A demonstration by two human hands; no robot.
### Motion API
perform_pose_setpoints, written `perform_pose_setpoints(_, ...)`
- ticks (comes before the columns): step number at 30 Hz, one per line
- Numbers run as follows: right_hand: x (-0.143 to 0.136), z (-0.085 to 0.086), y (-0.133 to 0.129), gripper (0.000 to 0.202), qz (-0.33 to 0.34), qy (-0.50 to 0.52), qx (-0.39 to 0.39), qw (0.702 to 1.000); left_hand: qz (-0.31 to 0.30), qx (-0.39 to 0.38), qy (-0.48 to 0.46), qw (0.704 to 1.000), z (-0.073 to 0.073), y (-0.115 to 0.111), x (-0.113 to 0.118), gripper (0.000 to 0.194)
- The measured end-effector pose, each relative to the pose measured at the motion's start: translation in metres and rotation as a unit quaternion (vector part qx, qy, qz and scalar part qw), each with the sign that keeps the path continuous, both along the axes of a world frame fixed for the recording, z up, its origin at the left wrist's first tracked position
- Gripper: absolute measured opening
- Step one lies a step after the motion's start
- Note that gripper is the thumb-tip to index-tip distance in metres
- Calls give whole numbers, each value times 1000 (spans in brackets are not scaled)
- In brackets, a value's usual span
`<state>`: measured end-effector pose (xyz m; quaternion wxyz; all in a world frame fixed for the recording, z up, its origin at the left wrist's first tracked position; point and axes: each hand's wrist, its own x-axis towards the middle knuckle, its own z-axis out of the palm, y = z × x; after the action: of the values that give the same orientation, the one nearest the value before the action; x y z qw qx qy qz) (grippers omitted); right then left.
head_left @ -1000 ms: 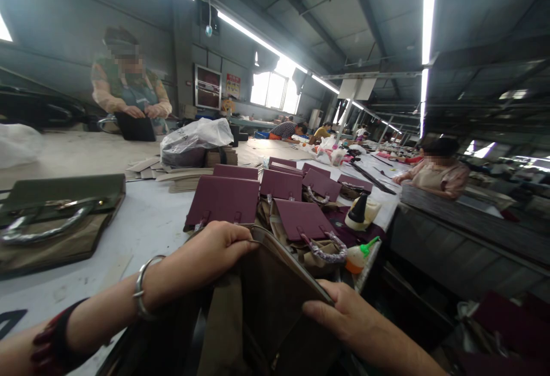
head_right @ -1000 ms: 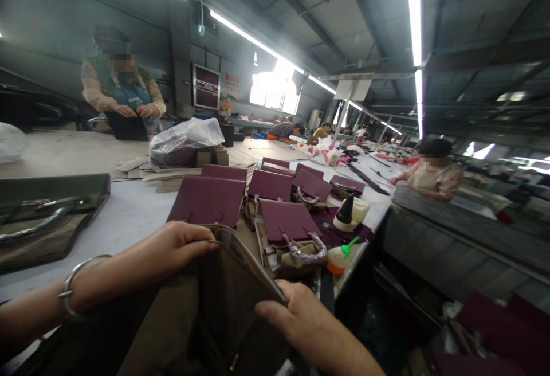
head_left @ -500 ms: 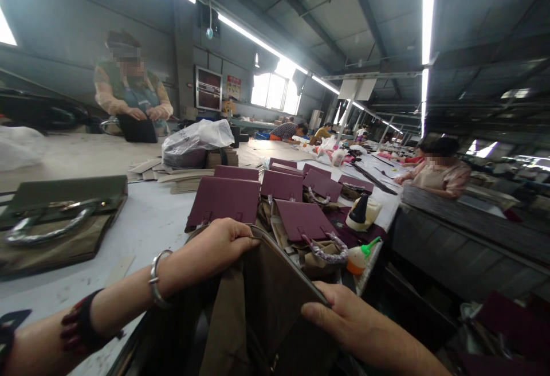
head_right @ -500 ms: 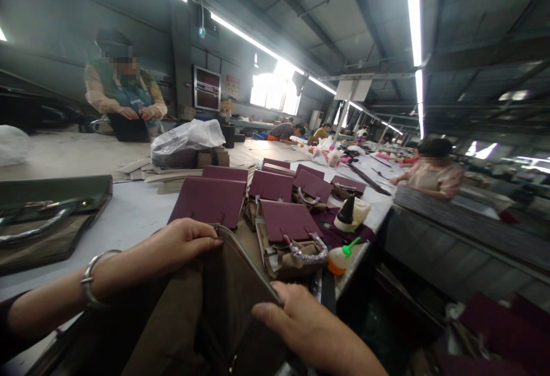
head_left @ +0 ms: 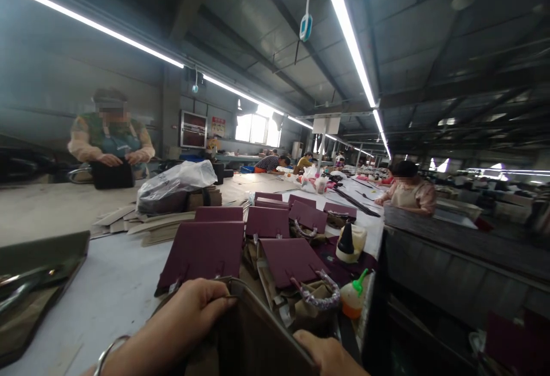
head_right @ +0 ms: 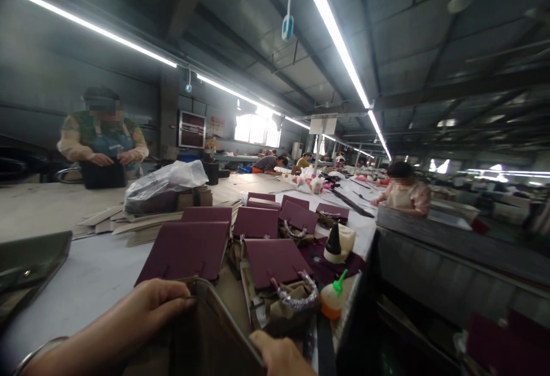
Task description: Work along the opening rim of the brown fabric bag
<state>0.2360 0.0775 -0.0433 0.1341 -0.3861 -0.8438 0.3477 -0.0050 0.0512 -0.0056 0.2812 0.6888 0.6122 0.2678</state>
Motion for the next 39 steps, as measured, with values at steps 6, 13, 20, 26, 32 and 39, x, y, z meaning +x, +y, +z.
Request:
perform_pose_setpoints(6, -2, 3, -8, 36, -36, 34, 23, 999, 8, 9, 2, 1000, 1, -1, -1, 29)
perform_pose_setpoints(13, -1, 12, -17, 21, -42, 33, 39, 998, 12, 26, 38, 999, 7, -9, 1, 33)
perform_pose_setpoints(20, 1, 11, -16, 14, -25, -29, 83, 996, 25, 15, 69, 997, 15, -8, 4, 34)
perform_pose_setpoints(26, 0, 13, -16, 18, -17, -81, 107, 991, 30, 2, 45, 999, 13, -3, 2, 33)
perform_pose_setpoints(32, 0, 14, -17, 23, -15, -88, 105, 990, 30, -9, 22, 999, 10, 2, 2, 32)
perform_pose_setpoints(39, 0, 18, -17, 28, 5, -97, 105, 990, 39, -18, 23, 999, 14, 1, 4, 30)
